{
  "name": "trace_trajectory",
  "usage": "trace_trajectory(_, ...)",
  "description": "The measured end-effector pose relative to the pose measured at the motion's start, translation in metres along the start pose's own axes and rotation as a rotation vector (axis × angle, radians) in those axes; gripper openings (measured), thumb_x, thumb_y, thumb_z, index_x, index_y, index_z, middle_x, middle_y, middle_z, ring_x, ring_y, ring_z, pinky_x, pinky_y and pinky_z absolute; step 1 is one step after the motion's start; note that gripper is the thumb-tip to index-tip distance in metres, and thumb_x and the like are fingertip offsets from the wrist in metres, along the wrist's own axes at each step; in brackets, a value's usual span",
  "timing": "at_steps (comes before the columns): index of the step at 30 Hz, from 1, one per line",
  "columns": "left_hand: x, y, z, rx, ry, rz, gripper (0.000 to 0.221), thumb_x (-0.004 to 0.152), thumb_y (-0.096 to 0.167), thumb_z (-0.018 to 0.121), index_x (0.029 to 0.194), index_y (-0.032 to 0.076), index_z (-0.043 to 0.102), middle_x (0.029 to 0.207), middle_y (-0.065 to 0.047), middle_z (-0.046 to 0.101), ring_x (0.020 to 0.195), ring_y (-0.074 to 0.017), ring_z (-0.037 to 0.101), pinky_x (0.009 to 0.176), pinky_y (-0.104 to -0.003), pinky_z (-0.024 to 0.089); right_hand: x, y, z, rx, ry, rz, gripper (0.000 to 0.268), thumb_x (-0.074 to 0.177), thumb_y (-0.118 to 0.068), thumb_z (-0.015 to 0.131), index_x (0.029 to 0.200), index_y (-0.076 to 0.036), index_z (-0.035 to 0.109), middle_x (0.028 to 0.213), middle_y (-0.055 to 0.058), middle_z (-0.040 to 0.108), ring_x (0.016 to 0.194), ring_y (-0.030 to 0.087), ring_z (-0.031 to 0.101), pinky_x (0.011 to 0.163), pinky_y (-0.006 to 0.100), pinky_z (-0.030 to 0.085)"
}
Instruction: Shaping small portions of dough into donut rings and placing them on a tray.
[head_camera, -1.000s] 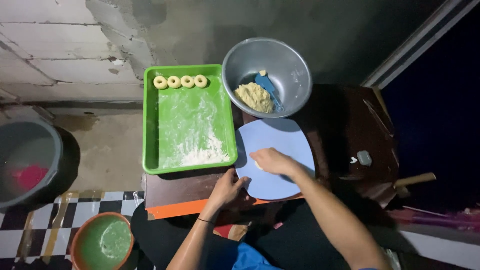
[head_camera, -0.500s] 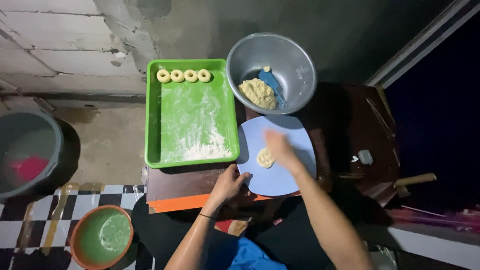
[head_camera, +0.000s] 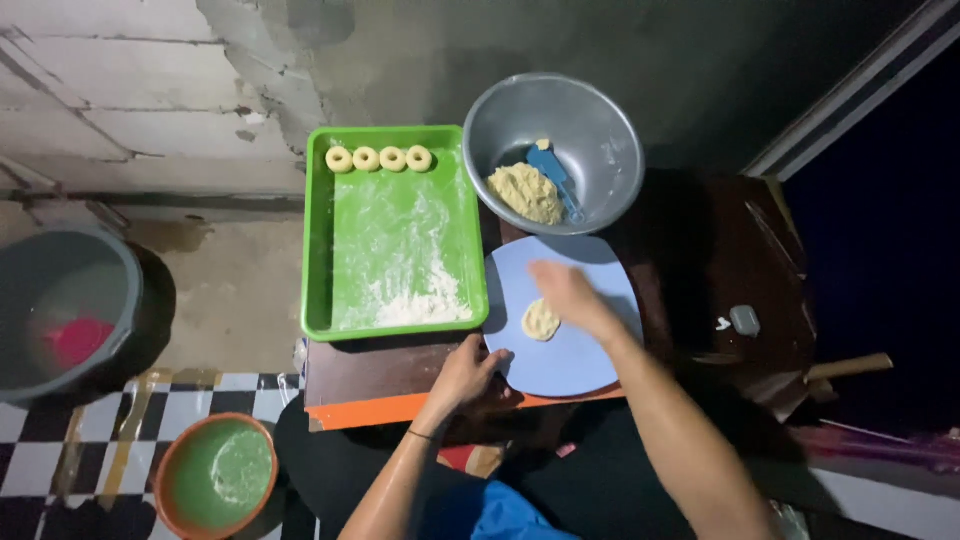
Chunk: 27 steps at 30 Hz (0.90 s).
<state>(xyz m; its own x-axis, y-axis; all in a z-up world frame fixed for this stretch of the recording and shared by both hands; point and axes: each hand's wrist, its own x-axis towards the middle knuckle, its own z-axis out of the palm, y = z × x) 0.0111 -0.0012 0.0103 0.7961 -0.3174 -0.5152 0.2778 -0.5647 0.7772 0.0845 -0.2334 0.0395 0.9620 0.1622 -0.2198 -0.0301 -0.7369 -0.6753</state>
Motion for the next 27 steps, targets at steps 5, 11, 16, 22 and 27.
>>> trace_trajectory(5,-0.001,-0.008,0.007,0.007,-0.01,-0.025,0.057,0.096,0.054,0.062,0.129,0.008,0.058,0.121,-0.023,0.072,0.122,-0.0457,0.062,0.103,-0.058,0.05,-0.004,0.004,0.024,-0.317,-0.272,0.161,0.03,0.102,-0.021,0.058,0.129,-0.015,0.068,0.119,0.018,0.074,0.116,0.035,0.07,0.097,0.048,0.057)
trace_trajectory(11,-0.009,0.004,0.003,-0.007,0.019,-0.022,0.06,0.097,0.053,0.061,0.134,0.005,0.056,0.128,-0.03,0.066,0.127,-0.0492,0.058,0.107,-0.06,0.047,0.003,0.001,0.01,0.034,0.232,-0.032,0.031,0.107,-0.037,0.054,0.104,-0.015,0.076,0.102,0.013,0.077,0.107,0.027,0.072,0.085,0.044,0.057)
trace_trajectory(16,0.003,-0.007,0.009,0.002,0.013,-0.054,0.06,0.096,0.056,0.063,0.133,0.009,0.058,0.128,-0.027,0.067,0.127,-0.0457,0.059,0.108,-0.057,0.048,-0.032,-0.035,-0.018,-0.098,-0.114,-0.134,0.028,0.098,-0.014,0.052,0.111,-0.001,0.072,0.102,0.031,0.073,0.1,0.05,0.069,0.083,0.06,0.052)
trace_trajectory(22,-0.012,0.006,0.002,-0.031,-0.002,-0.048,0.057,0.095,0.053,0.064,0.127,0.006,0.06,0.124,-0.026,0.069,0.125,-0.0461,0.06,0.104,-0.058,0.049,-0.037,-0.038,0.006,-0.109,-0.072,0.101,0.034,0.105,-0.027,0.049,0.11,-0.009,0.077,0.101,0.018,0.079,0.104,0.04,0.073,0.1,0.05,0.053)
trace_trajectory(27,-0.01,0.004,0.0,-0.047,0.002,-0.044,0.056,0.097,0.053,0.062,0.123,0.004,0.062,0.12,-0.025,0.071,0.122,-0.0451,0.063,0.099,-0.057,0.052,-0.01,0.027,0.001,0.079,0.163,0.165,0.033,0.104,-0.04,0.048,0.099,-0.017,0.07,0.094,0.009,0.076,0.102,0.033,0.071,0.092,0.048,0.053)
